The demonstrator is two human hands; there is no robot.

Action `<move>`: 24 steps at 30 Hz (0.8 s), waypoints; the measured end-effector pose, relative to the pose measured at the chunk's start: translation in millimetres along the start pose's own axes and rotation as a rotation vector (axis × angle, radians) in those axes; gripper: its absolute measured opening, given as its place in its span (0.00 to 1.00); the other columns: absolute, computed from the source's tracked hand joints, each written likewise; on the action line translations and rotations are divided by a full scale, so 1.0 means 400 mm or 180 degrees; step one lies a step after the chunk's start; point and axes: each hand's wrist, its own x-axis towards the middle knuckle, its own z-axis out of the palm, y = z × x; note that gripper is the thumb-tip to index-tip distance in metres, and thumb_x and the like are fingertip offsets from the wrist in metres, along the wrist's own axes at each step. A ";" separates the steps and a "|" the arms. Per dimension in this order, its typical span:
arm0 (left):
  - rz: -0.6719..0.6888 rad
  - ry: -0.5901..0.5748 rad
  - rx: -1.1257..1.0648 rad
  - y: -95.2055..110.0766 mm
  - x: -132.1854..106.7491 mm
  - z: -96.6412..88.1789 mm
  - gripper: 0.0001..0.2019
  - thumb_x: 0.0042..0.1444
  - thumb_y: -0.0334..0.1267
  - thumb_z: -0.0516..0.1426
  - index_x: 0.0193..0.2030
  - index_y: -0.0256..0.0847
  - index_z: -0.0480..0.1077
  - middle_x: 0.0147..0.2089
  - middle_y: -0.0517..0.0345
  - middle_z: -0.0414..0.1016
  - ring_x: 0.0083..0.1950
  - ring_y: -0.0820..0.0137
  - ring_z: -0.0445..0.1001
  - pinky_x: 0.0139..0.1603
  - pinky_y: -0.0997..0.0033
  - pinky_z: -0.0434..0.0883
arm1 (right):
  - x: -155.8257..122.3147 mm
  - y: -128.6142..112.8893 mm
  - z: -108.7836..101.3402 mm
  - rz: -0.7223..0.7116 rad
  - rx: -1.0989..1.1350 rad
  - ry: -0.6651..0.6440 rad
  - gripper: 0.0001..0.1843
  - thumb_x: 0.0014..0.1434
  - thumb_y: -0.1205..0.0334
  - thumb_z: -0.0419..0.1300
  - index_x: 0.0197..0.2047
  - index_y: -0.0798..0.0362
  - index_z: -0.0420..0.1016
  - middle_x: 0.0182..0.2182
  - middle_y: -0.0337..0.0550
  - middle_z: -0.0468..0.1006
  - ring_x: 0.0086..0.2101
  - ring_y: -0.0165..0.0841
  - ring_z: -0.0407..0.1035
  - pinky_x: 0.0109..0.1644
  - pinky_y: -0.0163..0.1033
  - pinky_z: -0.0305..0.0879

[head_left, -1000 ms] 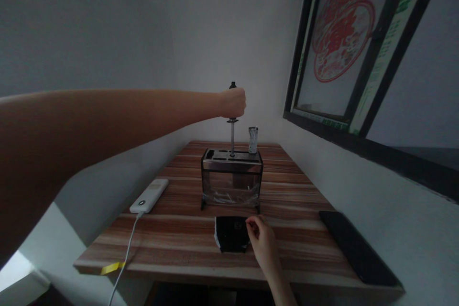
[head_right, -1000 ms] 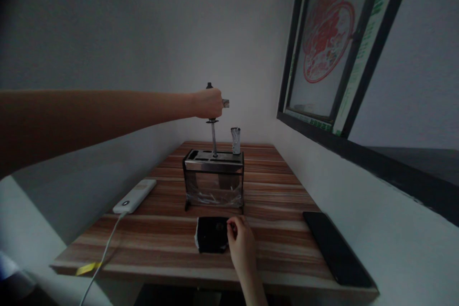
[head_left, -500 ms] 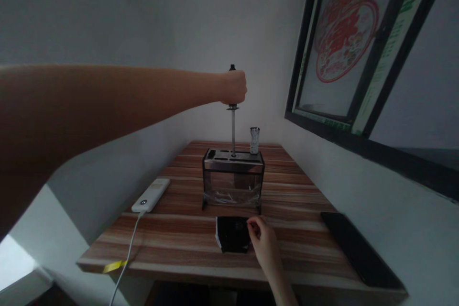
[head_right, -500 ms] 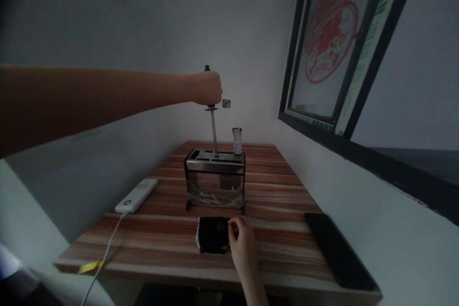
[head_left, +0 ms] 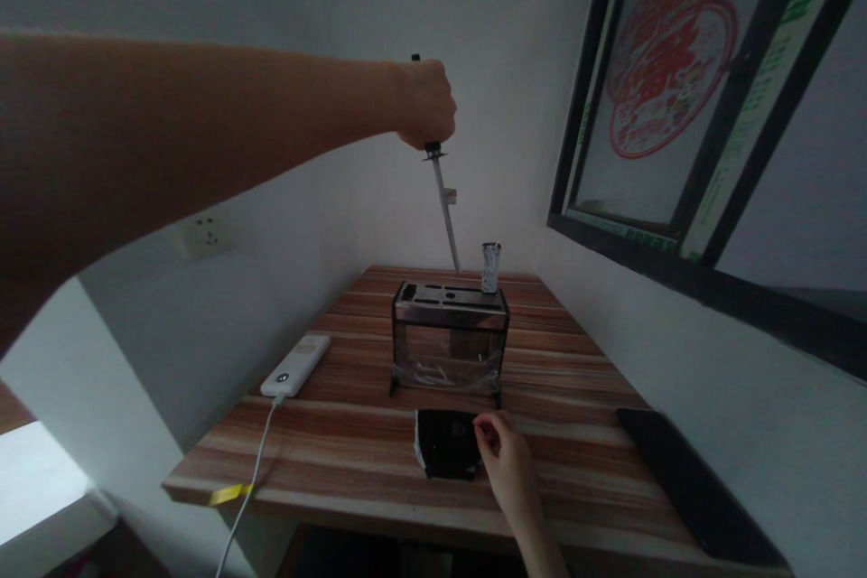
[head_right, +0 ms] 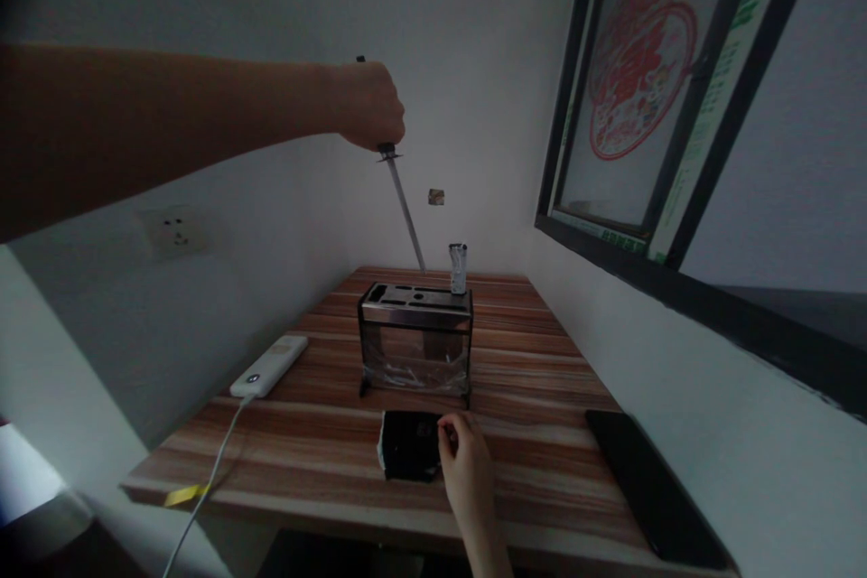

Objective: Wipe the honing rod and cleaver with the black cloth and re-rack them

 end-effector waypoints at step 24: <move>-0.1513 0.0154 -0.3462 0.035 -0.424 0.473 0.25 0.45 0.59 0.56 0.16 0.41 0.55 0.13 0.69 0.50 0.17 0.78 0.50 0.20 0.76 0.48 | -0.001 -0.002 -0.001 0.0208 -0.0203 0.0002 0.09 0.57 0.63 0.51 0.35 0.52 0.72 0.30 0.44 0.75 0.30 0.36 0.71 0.35 0.37 0.64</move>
